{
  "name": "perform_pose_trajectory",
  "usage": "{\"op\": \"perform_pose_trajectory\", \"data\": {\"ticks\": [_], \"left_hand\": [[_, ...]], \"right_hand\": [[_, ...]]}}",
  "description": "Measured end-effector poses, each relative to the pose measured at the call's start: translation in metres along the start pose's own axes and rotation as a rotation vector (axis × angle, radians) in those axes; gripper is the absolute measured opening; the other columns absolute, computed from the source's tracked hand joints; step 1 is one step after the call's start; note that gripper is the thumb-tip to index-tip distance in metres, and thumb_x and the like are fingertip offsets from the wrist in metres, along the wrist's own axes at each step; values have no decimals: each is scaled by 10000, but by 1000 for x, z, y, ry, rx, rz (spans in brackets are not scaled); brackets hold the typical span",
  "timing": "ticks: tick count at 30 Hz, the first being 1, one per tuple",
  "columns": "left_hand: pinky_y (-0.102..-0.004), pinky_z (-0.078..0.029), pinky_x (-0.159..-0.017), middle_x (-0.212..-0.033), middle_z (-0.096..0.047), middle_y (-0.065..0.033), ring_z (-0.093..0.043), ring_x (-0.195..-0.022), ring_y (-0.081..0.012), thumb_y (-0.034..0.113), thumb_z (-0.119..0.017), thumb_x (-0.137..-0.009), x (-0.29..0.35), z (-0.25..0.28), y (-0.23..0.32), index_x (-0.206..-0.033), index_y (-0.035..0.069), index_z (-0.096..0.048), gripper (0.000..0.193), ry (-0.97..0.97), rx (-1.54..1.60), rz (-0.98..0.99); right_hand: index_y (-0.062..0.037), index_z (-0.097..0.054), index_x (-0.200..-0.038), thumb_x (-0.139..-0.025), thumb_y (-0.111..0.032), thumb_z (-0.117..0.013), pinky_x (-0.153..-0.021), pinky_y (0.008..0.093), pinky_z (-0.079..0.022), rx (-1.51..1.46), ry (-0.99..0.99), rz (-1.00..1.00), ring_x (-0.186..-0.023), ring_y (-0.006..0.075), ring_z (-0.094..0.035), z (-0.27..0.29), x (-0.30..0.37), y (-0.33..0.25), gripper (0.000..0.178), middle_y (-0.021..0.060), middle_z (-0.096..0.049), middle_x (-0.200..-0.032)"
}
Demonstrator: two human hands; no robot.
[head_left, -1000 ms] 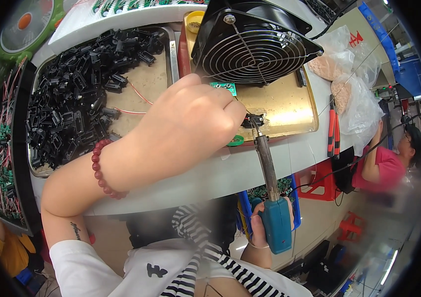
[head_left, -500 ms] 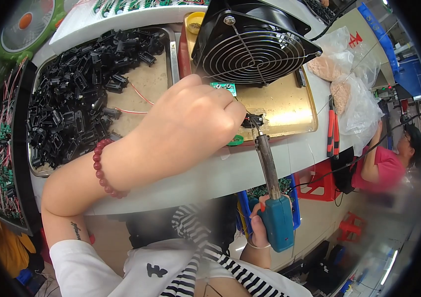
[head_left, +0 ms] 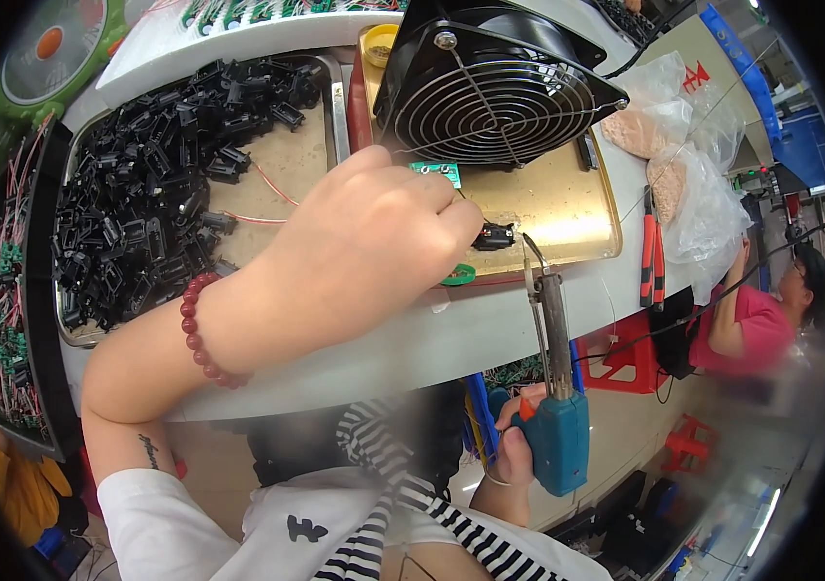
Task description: The person solders electronic components by picking plastic casings and circuit boards with wires from trays, placing them onto a metal fixture, and soldering the wire connections using a soldering iron.
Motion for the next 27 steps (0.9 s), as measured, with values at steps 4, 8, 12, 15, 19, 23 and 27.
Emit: {"op": "perform_pose_trajectory", "data": {"ticks": [4,8,12,15,19,23,27], "left_hand": [[-349,-403,-604,-665,-536,-47,-561,-623,-235,117,-727,-747,-4,19,3,-865,54,-559,215,-3,-102,64],[-363,-430,-614,-726,-560,-56,-562,-634,-258,134,-760,-732,-6,28,-2,-910,63,-534,297,-40,-184,226],[-354,-467,-634,-741,-572,-58,-581,-686,-254,119,-790,-709,-8,26,-2,-1002,56,-558,380,53,290,292],[-342,-485,-641,-776,-582,-68,-590,-727,-246,106,-805,-698,-8,25,6,-1029,50,-598,394,-52,376,320],[-353,-470,-650,-838,-556,-87,-556,-756,-267,114,-802,-693,-12,28,17,-901,42,-648,268,97,87,26],[-374,-470,-657,-764,-497,-73,-539,-743,-265,126,-729,-734,-23,28,24,-816,58,-544,213,64,-22,-27],[-379,-491,-663,-769,-529,-96,-571,-735,-274,123,-676,-772,-34,33,37,-809,37,-548,158,106,-11,-33]], "right_hand": [[31,-650,-958,-756,-234,-688,-611,275,-416,-23,76,13,-509,149,-524,1,1,0,335,51,-553,-595],[32,-654,-916,-729,-192,-668,-641,301,-439,29,73,16,-577,183,-547,7,-2,0,292,59,-554,-582],[4,-641,-812,-717,-179,-661,-696,329,-477,71,30,46,-637,226,-555,8,-2,-1,207,59,-572,-575],[-15,-626,-753,-713,-165,-659,-742,343,-493,46,57,20,-635,240,-552,12,4,5,159,53,-567,-549],[-11,-624,-738,-715,-162,-655,-703,343,-498,1,45,78,-656,227,-565,13,0,5,156,62,-609,-646],[43,-540,-1224,-764,-225,-736,-644,253,-402,-364,183,-228,-699,160,-526,38,34,57,567,138,-548,-1169],[47,-538,-1183,-762,-217,-741,-658,243,-395,-275,169,-61,-662,138,-520,32,23,36,537,134,-518,-1123]]}}
Point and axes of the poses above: each hand's wrist, its own x-axis away from the middle knuckle, its own z-axis out of the back of the hand, y = z × x, the point moved 3 cm from there along -x, towards the middle knuckle
